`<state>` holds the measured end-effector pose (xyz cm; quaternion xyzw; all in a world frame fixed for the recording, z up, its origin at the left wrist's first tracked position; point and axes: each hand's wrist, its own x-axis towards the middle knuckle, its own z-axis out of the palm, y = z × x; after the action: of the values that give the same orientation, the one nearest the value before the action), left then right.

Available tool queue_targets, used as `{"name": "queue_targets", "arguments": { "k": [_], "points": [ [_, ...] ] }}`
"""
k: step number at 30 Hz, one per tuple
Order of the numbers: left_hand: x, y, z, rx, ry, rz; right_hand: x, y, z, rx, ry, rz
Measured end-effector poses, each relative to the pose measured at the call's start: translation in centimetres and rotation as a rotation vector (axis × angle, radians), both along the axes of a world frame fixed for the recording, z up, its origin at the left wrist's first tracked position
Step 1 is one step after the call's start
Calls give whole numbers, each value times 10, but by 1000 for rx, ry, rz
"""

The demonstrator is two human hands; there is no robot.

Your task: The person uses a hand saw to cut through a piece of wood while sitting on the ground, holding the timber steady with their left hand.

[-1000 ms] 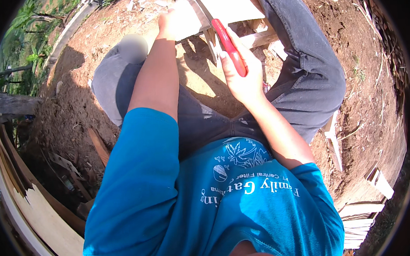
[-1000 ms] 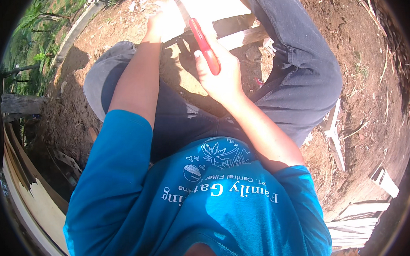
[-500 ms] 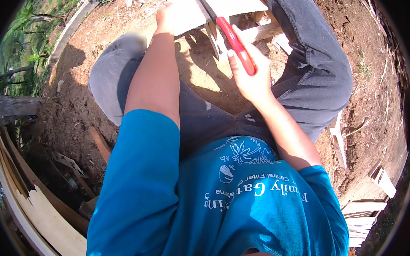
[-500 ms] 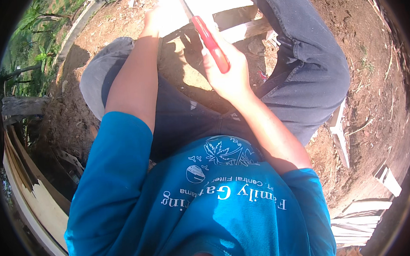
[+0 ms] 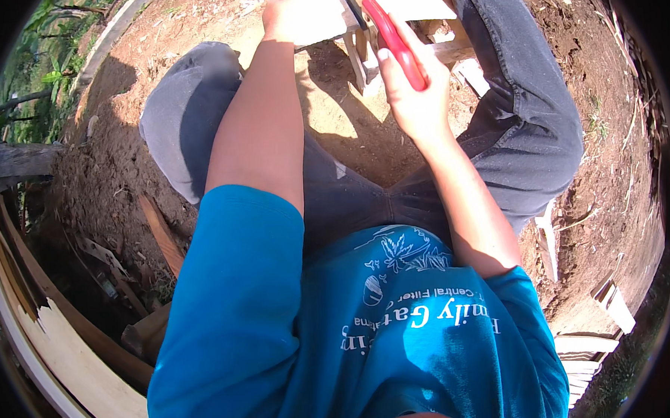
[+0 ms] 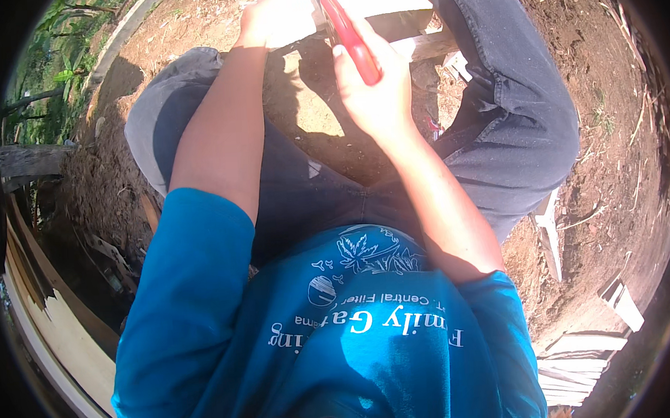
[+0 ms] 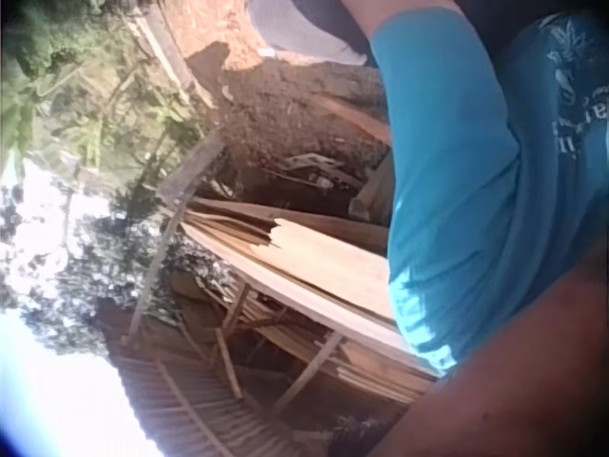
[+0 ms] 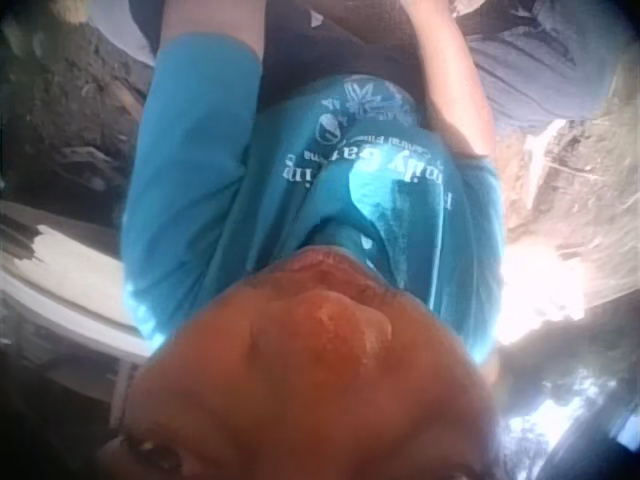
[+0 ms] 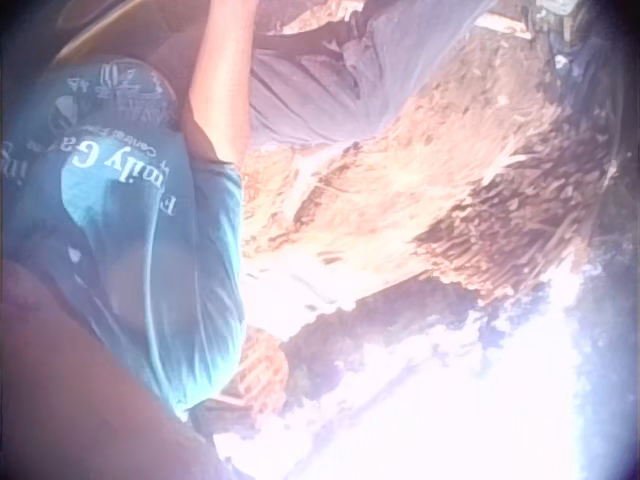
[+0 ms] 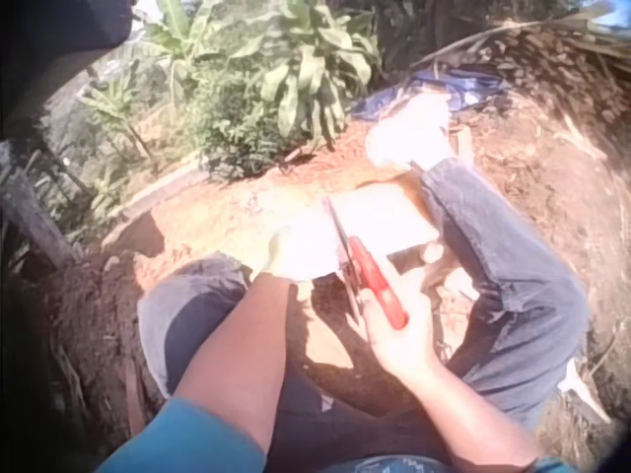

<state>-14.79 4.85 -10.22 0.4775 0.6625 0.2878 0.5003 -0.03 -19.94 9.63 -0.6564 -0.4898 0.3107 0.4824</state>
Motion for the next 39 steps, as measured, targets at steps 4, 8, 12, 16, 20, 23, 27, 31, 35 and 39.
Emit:
{"name": "queue_targets", "arguments": {
  "k": [4,8,12,16,20,23,27,31,35,39],
  "points": [
    [8,-1,-7,-26,-260,-24,-1,23,-15,136,-6,-2],
    [-25,14,-43,-49,-832,-14,-4,-84,23,78,-38,88],
    [-27,20,-54,188,-155,-63,-13,-74,38,139,-30,150],
    [11,4,-22,-6,-358,-11,-1,24,18,-87,38,2],
    [12,-7,-12,-28,-300,-11,-8,23,13,75,-41,14],
    [4,-11,6,-9,-193,-13,-9,-41,44,-31,8,87],
    [1,-22,4,14,60,6,0,-98,57,-52,23,90],
    [1,0,11,61,195,3,-11,4,12,69,-67,75],
    [33,1,8,14,136,-45,-9,59,2,91,-203,4],
    [11,12,1,85,136,-12,-21,-21,35,49,-4,121]
  ]
}}
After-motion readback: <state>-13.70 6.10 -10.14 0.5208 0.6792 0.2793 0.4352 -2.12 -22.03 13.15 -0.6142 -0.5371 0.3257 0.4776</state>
